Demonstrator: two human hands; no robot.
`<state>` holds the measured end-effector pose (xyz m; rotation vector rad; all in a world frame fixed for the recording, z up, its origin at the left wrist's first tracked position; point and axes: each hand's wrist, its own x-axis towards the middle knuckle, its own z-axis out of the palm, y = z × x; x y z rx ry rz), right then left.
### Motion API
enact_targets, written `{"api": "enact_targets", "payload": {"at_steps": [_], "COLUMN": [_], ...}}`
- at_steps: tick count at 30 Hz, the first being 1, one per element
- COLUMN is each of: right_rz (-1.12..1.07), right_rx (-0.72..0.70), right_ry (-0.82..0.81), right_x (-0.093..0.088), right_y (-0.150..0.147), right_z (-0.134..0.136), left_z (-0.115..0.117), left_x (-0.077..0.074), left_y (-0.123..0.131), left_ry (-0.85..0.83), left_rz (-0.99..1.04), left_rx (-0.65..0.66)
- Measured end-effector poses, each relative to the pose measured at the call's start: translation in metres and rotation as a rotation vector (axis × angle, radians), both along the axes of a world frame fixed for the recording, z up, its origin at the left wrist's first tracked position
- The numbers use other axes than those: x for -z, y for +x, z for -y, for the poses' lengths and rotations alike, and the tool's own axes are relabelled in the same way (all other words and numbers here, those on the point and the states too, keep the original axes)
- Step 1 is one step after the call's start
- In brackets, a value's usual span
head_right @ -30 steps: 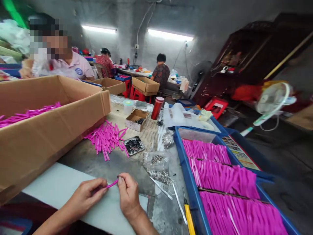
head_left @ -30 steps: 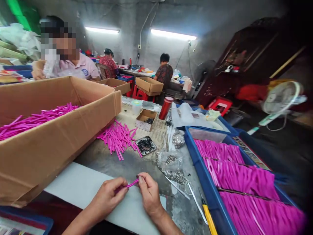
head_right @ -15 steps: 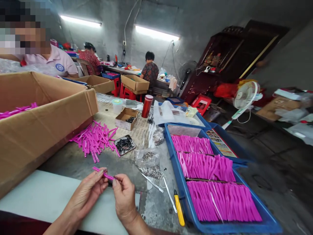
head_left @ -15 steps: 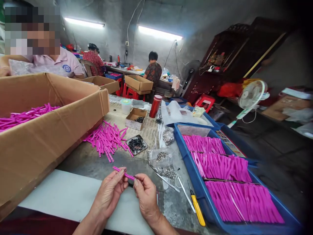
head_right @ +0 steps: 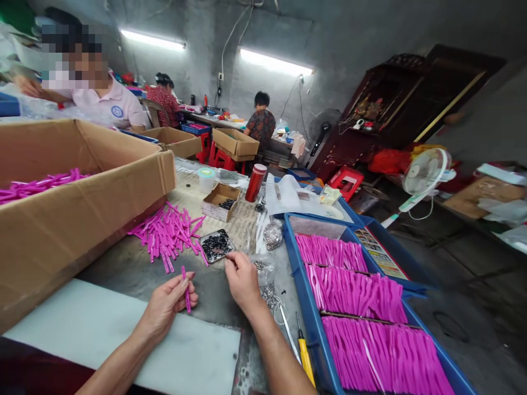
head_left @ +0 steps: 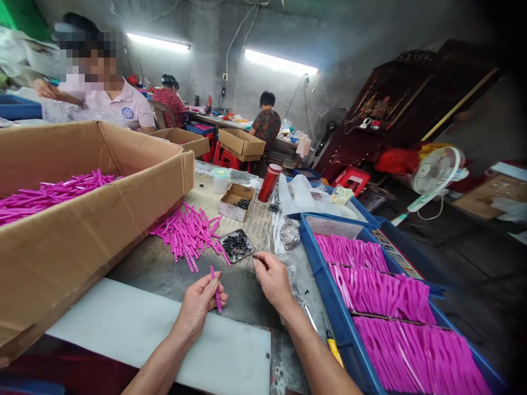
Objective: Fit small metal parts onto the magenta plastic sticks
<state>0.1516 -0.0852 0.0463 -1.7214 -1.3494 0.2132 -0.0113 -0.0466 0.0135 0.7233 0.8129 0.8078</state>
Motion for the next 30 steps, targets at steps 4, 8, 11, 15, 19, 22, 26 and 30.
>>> {"api": "enact_targets", "payload": {"at_steps": [4, 8, 11, 15, 19, 22, 26, 30], "right_rz": [0.349, 0.481, 0.549, 0.63, 0.69, 0.715, 0.733, 0.741], "right_rx": [-0.064, -0.13, -0.167, -0.191, -0.23, -0.26, -0.3, -0.328], "right_ry": [-0.316, -0.482, -0.571, -0.666, -0.73, -0.759, -0.786, -0.809], "right_x": [-0.008, -0.002, 0.005, 0.013, 0.018, 0.019, 0.018, 0.016], "right_y": [0.008, 0.013, 0.014, 0.014, 0.015, 0.016, 0.018, 0.019], "right_z": [-0.028, -0.055, -0.07, -0.081, -0.086, -0.089, -0.092, -0.092], "left_z": [0.002, 0.003, 0.002, 0.002, 0.002, 0.001, 0.001, 0.002], "left_x": [0.003, 0.004, 0.004, 0.005, 0.007, 0.009, 0.008, 0.008], "left_y": [-0.001, -0.001, -0.001, -0.001, -0.001, -0.001, -0.002, -0.001], "left_ry": [0.017, 0.031, 0.044, 0.054, 0.061, 0.061, 0.061, 0.06], "left_rz": [-0.011, -0.032, -0.035, -0.042, -0.041, -0.038, -0.049, -0.041], "left_rx": [0.003, 0.027, 0.036, 0.046, 0.063, 0.067, 0.059, 0.06]}}
